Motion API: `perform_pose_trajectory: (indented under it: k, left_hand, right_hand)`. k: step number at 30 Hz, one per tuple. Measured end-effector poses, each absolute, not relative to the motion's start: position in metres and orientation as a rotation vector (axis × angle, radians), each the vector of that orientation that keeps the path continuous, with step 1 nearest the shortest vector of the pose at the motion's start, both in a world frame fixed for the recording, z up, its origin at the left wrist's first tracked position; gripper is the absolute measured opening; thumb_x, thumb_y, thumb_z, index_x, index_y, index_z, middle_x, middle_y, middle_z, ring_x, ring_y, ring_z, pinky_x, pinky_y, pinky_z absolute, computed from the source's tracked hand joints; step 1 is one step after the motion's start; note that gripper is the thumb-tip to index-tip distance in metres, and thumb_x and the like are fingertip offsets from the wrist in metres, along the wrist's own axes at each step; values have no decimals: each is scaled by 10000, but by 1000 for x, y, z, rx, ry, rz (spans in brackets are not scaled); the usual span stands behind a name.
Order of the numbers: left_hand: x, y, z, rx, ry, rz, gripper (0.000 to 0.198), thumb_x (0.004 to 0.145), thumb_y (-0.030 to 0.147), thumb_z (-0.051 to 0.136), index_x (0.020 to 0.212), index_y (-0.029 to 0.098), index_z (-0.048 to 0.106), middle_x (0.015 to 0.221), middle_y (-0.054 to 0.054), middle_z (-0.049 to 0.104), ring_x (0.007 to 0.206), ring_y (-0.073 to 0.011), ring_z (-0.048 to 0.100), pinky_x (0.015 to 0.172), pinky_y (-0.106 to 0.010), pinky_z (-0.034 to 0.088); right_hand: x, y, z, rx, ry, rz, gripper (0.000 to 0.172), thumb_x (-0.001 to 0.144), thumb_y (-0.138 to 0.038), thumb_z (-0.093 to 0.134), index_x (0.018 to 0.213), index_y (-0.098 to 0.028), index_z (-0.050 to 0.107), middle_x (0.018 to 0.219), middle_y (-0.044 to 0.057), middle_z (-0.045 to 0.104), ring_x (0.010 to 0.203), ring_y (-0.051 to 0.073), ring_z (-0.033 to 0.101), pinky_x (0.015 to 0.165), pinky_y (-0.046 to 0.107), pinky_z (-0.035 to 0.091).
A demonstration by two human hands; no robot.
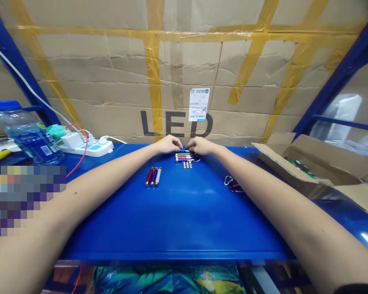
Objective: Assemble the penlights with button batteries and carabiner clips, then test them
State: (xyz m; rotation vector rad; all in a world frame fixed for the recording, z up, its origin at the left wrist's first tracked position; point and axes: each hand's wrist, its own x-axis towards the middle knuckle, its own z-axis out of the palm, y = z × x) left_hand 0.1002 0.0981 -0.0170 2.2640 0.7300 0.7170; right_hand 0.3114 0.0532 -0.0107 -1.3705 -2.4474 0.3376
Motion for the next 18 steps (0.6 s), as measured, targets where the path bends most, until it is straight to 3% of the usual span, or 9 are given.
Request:
perform_pose_trajectory:
  k: [7,18]
  left_hand:
    - [98,102,-13,2332,691,576,157,639,156,618,689,204,759,744,-61,726,669,-200,617,636,-300,452]
    - [99,94,-7,2375,762,568,172,706,227,631,812,207,764,851,-71,735,769,-219,638,701,-287,449]
  right_hand:
    - [310,48,-10,-1399,-2346,437,420,698,-17,514,972,-188,783,1016,58,761,842,188,672,745,253,496]
    - [297,42,6,-1380,-2350,300,370,808,-61,466,1009,-161,760,1015,90,755,863,216,670,774,309,493]
